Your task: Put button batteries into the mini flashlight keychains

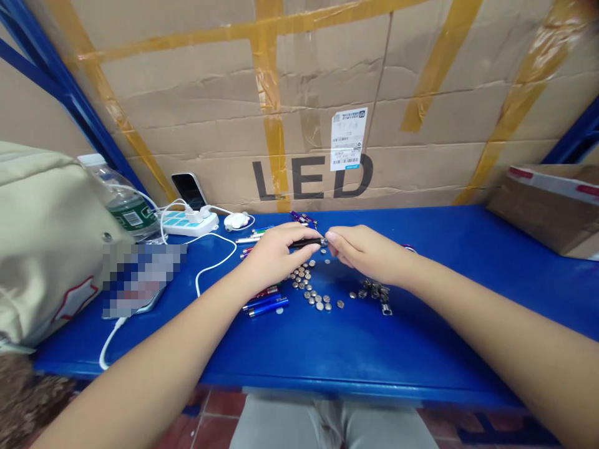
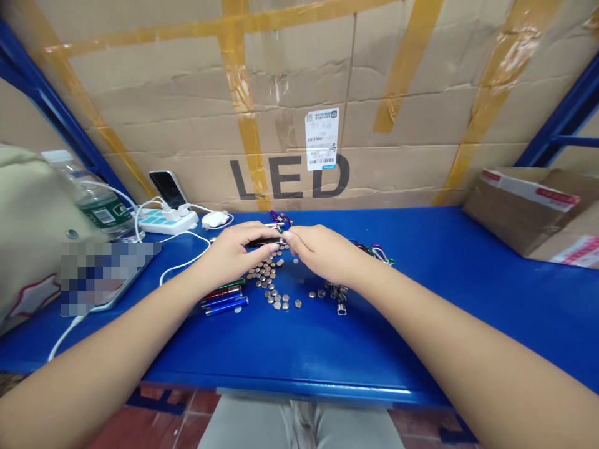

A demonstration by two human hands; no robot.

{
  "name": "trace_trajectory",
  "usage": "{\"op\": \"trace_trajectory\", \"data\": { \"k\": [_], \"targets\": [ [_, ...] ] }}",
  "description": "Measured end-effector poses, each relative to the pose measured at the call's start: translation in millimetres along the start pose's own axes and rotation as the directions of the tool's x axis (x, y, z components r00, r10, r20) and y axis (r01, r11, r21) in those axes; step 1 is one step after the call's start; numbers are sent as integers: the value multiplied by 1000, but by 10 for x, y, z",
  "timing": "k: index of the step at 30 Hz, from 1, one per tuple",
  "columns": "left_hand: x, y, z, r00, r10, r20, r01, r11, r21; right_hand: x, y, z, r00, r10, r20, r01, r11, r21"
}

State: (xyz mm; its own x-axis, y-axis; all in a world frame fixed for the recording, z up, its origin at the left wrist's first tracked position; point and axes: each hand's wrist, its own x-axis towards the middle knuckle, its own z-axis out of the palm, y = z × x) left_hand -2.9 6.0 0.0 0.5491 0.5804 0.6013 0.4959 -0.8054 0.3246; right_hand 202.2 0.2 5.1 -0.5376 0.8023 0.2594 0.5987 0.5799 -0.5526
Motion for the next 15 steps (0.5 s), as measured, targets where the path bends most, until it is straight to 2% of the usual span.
{"op": "trace_trajectory", "data": {
  "k": [4, 8, 11, 15],
  "targets": [
    [2, 22, 4, 997, -73, 28, 75, 996, -56, -5, 3, -67, 997, -59, 54, 68, 983, -170],
    [-1, 13, 10, 991, -130, 31, 133, 987, -87, -13, 2, -125, 986, -118, 115, 154, 903, -402],
    [-12, -17, 21, 992, -126, 28, 129, 986, -109, -13, 13, -131, 983, -135, 125, 181, 834, -522],
    [-29, -45, 33, 995, -103, 9, 103, 985, -137, -1, 43, -101, 982, -155, 104, 186, 783, -593]
  ]
}}
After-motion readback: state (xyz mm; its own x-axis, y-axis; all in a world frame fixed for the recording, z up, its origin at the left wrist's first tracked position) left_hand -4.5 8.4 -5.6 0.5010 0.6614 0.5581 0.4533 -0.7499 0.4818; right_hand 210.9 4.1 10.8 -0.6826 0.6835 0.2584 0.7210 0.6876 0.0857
